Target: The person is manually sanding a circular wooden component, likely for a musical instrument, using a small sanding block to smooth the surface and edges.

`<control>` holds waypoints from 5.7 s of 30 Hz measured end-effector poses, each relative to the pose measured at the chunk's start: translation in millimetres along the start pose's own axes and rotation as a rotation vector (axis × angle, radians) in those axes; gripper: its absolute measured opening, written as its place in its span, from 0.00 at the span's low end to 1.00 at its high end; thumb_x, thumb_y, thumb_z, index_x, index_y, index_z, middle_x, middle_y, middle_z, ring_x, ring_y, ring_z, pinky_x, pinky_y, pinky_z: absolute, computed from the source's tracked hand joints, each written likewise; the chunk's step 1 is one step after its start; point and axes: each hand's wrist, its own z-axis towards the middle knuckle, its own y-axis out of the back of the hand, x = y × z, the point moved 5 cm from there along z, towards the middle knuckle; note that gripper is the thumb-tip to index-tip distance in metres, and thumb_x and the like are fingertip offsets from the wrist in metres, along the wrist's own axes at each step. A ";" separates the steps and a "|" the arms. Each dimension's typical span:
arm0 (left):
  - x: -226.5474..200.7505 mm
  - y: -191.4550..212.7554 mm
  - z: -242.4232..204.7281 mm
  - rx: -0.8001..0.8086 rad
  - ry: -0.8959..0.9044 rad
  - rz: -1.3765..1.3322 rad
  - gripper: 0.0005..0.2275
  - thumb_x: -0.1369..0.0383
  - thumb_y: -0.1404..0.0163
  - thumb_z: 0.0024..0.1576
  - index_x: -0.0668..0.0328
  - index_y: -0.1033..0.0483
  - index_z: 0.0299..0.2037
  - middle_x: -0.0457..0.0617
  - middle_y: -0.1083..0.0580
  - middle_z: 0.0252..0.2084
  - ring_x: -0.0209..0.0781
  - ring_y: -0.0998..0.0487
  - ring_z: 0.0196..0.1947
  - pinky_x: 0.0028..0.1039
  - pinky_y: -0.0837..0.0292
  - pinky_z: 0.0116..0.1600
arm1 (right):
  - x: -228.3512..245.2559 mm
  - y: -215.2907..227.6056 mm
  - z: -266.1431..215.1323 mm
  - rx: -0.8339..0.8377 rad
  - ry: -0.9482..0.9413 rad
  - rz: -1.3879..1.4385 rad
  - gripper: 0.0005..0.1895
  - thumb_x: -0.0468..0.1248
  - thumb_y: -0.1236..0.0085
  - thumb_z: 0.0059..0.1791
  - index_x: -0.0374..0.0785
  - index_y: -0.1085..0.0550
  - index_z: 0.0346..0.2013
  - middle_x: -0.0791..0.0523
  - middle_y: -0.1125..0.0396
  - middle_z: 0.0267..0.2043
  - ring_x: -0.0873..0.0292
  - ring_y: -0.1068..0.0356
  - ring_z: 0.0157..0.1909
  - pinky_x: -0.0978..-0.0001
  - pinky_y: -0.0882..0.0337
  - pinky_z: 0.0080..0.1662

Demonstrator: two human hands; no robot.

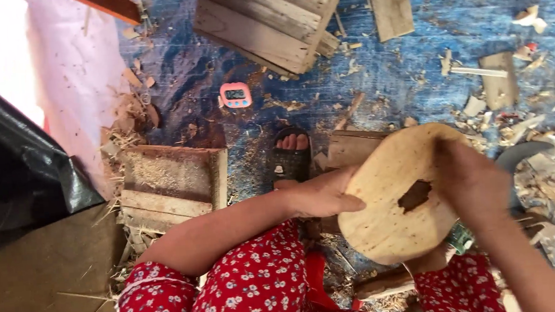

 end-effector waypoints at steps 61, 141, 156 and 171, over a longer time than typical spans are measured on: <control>92.0 23.4 20.4 -0.462 0.328 -0.505 0.12 0.69 0.42 0.57 0.63 0.26 0.47 0.59 0.19 0.39 0.51 0.16 0.34 0.43 0.16 0.35 | -54.6 -34.3 -36.0 -0.069 -0.061 0.069 0.11 0.44 0.61 0.56 0.54 0.32 0.52 0.56 0.32 0.35 0.49 0.27 0.38 0.55 0.28 0.39; 107.7 32.2 30.0 -0.452 0.247 -0.506 0.13 0.69 0.42 0.56 0.64 0.28 0.48 0.56 0.21 0.37 0.50 0.16 0.33 0.42 0.16 0.34 | -56.0 -51.8 -64.1 -0.009 0.337 0.053 0.10 0.31 0.57 0.47 0.34 0.29 0.40 0.45 0.35 0.32 0.35 0.33 0.35 0.44 0.30 0.41; 129.4 39.1 24.3 -0.475 0.303 -0.479 0.16 0.69 0.42 0.57 0.64 0.29 0.52 0.58 0.21 0.41 0.52 0.17 0.37 0.51 0.17 0.39 | -105.9 -58.2 -102.9 0.083 -0.345 0.325 0.11 0.50 0.53 0.55 0.51 0.28 0.43 0.53 0.29 0.23 0.44 0.25 0.31 0.52 0.27 0.36; 73.0 41.1 6.4 -0.092 -0.105 -0.711 0.36 0.72 0.34 0.46 0.62 0.37 0.67 0.55 0.28 0.61 0.52 0.25 0.58 0.47 0.24 0.57 | -81.8 19.3 -19.2 -0.121 0.111 0.679 0.09 0.39 0.50 0.52 0.42 0.33 0.46 0.49 0.32 0.41 0.38 0.28 0.42 0.50 0.28 0.43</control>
